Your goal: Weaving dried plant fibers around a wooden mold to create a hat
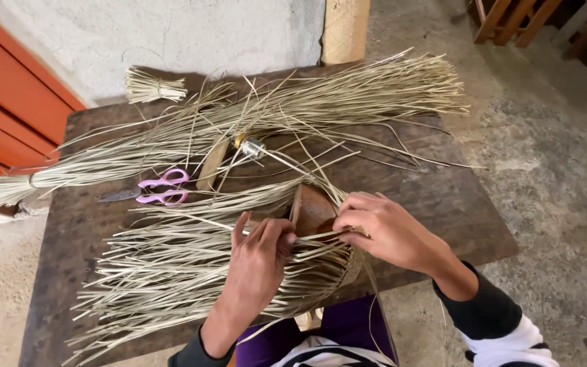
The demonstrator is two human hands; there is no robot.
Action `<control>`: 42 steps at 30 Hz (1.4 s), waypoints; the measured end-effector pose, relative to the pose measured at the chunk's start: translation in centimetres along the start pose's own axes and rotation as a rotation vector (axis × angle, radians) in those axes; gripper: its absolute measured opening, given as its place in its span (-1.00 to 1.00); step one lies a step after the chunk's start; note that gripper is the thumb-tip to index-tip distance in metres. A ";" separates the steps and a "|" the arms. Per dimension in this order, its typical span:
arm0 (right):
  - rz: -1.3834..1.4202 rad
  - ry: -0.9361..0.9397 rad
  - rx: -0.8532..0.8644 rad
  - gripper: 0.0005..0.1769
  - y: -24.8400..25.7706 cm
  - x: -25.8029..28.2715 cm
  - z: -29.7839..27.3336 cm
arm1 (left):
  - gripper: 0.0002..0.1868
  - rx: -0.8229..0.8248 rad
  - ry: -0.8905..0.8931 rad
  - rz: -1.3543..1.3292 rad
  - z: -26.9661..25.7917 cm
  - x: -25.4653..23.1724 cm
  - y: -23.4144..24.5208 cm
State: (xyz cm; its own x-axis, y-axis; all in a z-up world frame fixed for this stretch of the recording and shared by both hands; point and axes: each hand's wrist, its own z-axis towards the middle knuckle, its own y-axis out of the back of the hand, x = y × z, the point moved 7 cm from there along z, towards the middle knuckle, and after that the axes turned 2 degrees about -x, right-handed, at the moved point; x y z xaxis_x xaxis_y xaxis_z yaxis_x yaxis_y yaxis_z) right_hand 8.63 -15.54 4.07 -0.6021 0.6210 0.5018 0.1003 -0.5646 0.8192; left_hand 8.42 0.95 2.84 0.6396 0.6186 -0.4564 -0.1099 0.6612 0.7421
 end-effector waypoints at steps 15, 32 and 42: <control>-0.059 0.026 0.090 -0.71 -0.7 0.8 0.8 | -0.67 0.046 -0.264 0.212 -0.2 -2.4 1.7; -0.349 0.232 -0.301 -0.96 -0.7 3.8 0.5 | -0.76 -0.098 -0.334 0.265 0.5 -3.2 1.8; -0.334 0.224 -0.232 -0.92 -1.2 3.3 0.6 | -0.71 0.014 -0.380 0.233 0.5 -3.3 1.4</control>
